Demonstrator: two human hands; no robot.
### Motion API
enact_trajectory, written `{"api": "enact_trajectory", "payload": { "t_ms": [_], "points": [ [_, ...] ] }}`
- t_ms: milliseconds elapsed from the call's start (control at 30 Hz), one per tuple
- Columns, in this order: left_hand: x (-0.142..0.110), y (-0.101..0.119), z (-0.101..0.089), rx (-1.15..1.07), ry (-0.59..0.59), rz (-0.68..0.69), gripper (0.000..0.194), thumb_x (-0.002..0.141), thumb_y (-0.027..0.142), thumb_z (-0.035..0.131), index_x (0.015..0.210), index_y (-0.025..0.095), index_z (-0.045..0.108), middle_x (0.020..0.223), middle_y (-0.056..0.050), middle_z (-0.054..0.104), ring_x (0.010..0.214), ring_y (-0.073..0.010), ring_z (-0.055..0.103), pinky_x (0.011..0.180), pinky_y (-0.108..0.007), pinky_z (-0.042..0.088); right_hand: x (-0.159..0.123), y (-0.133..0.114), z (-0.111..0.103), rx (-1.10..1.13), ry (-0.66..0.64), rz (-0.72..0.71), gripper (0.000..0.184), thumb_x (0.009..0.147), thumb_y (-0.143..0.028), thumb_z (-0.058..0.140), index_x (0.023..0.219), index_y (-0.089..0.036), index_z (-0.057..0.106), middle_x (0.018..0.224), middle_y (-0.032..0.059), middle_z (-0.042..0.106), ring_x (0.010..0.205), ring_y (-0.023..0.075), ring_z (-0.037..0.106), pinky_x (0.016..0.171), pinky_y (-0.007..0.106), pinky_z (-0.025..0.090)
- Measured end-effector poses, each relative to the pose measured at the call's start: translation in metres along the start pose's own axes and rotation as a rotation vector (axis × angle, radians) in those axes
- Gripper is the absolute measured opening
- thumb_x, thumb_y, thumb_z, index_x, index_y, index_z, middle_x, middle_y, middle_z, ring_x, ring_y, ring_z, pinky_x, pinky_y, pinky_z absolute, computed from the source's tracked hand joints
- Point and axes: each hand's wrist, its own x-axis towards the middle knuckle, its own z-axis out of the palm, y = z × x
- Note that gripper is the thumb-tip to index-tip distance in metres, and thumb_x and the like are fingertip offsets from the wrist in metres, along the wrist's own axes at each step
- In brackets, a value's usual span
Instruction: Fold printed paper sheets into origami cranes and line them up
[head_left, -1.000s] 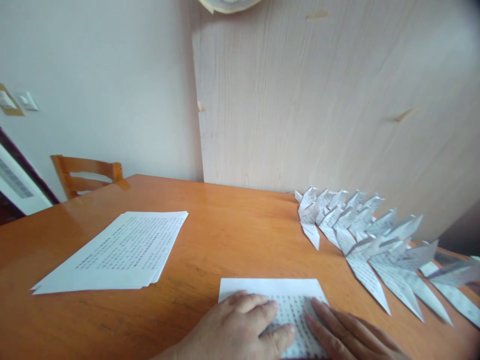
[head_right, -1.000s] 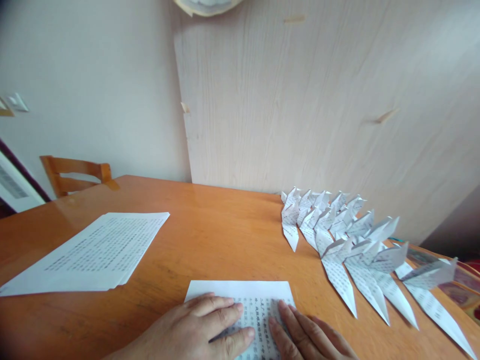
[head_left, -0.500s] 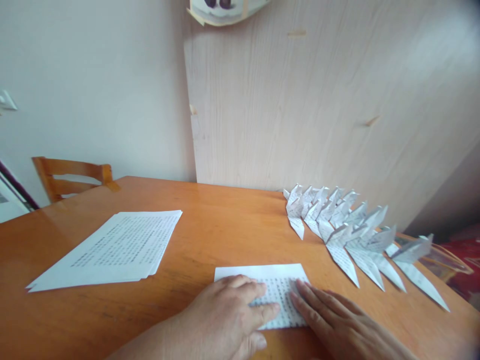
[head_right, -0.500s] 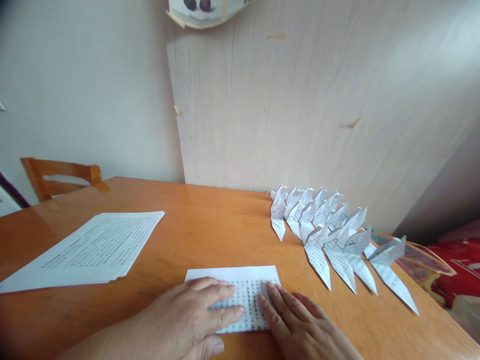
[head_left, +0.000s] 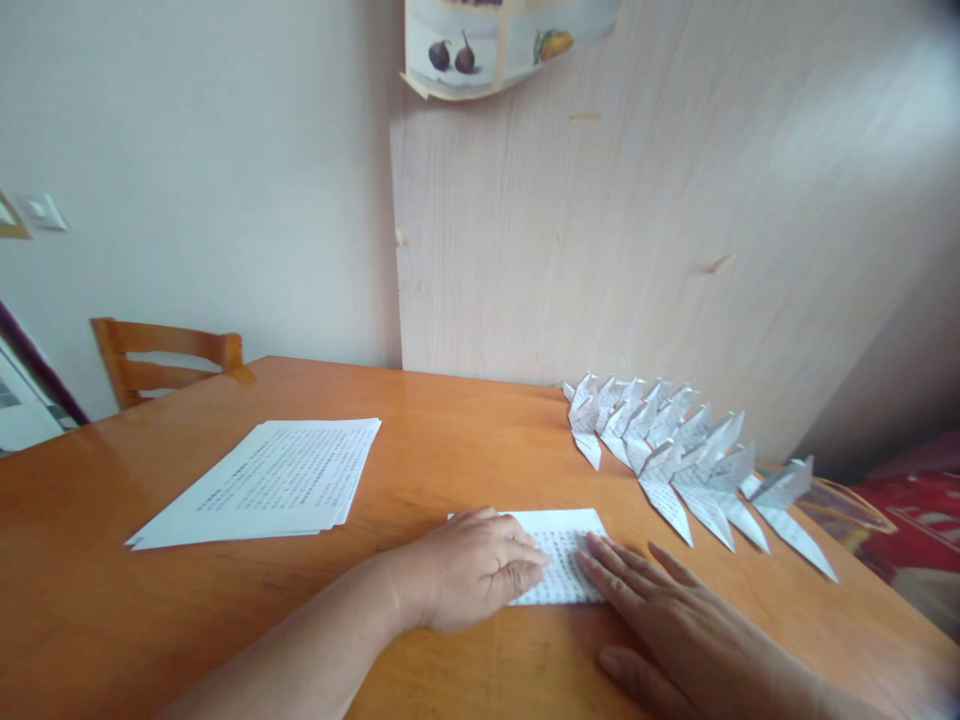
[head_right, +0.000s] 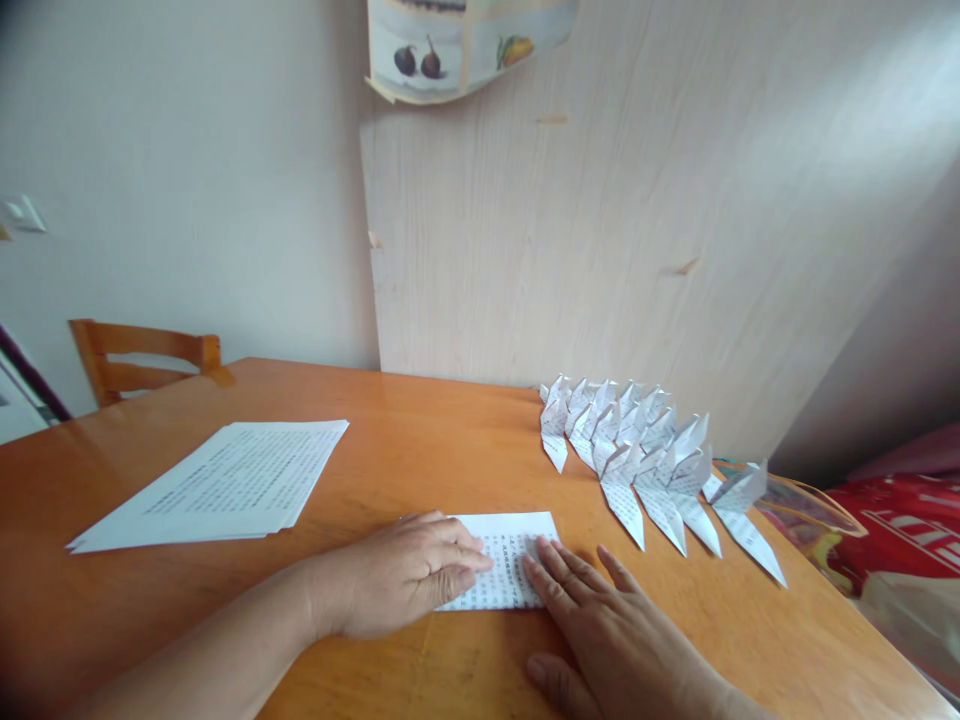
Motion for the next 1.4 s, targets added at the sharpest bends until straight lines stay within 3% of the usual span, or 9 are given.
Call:
{"api": "enact_trajectory", "payload": {
  "t_ms": [233, 567, 833, 1200, 1300, 1400],
  "points": [
    [0.002, -0.017, 0.005, -0.046, -0.010, 0.030, 0.034, 0.099, 0.032, 0.049, 0.128, 0.029, 0.066, 0.133, -0.003, 0.062, 0.122, -0.0214, 0.054, 0.108, -0.036, 0.040, -0.003, -0.005, 0.001, 0.056, -0.105, 0.128, 0.068, 0.099, -0.056, 0.045, 0.156, -0.029, 0.022, 0.159, 0.0048, 0.030, 0.144, 0.0358, 0.033, 0.118, 0.060, 0.031],
    [0.000, -0.022, 0.008, -0.030, -0.026, 0.013, 0.041, 0.089, 0.028, 0.060, 0.129, 0.032, 0.065, 0.139, -0.003, 0.057, 0.127, -0.0260, 0.050, 0.111, -0.042, 0.038, -0.008, -0.004, 0.004, 0.086, -0.128, 0.137, 0.067, 0.101, -0.054, 0.044, 0.156, -0.034, 0.012, 0.162, 0.0021, 0.022, 0.148, 0.0339, 0.024, 0.120, 0.060, 0.025],
    [0.000, -0.020, 0.007, 0.023, -0.073, -0.014, 0.044, 0.089, 0.030, 0.057, 0.133, 0.037, 0.061, 0.154, 0.000, 0.045, 0.133, -0.0286, 0.046, 0.111, -0.048, 0.036, -0.013, 0.000, 0.015, 0.066, -0.048, 0.081, 0.074, 0.100, -0.050, 0.047, 0.158, -0.033, 0.004, 0.163, 0.0040, 0.020, 0.149, 0.0322, 0.022, 0.121, 0.059, 0.021],
    [0.004, -0.022, 0.005, 0.008, -0.102, -0.013, 0.047, 0.087, 0.032, 0.060, 0.134, 0.037, 0.061, 0.153, 0.001, 0.046, 0.133, -0.0286, 0.046, 0.112, -0.048, 0.035, -0.013, 0.003, 0.017, -0.023, -0.060, 0.044, 0.084, 0.097, -0.057, 0.050, 0.159, -0.027, 0.001, 0.163, 0.0093, 0.019, 0.149, 0.0338, 0.020, 0.120, 0.065, 0.014],
    [0.004, -0.023, 0.005, 0.010, -0.106, -0.006, 0.047, 0.087, 0.034, 0.060, 0.134, 0.036, 0.061, 0.153, 0.000, 0.046, 0.133, -0.0292, 0.046, 0.111, -0.048, 0.035, -0.010, -0.006, 0.013, -0.061, 0.011, -0.016, 0.089, 0.095, -0.057, 0.053, 0.159, -0.023, 0.002, 0.162, 0.0123, 0.022, 0.149, 0.0339, 0.022, 0.121, 0.062, 0.006],
    [0.005, -0.022, 0.005, 0.022, -0.101, 0.010, 0.045, 0.087, 0.033, 0.059, 0.132, 0.034, 0.062, 0.152, -0.001, 0.047, 0.131, -0.0294, 0.047, 0.110, -0.047, 0.037, -0.005, -0.025, 0.006, -0.057, 0.058, -0.109, 0.092, 0.094, -0.058, 0.055, 0.160, -0.020, 0.003, 0.161, 0.0126, 0.023, 0.148, 0.0329, 0.024, 0.124, 0.054, 0.010]
  ]
}}
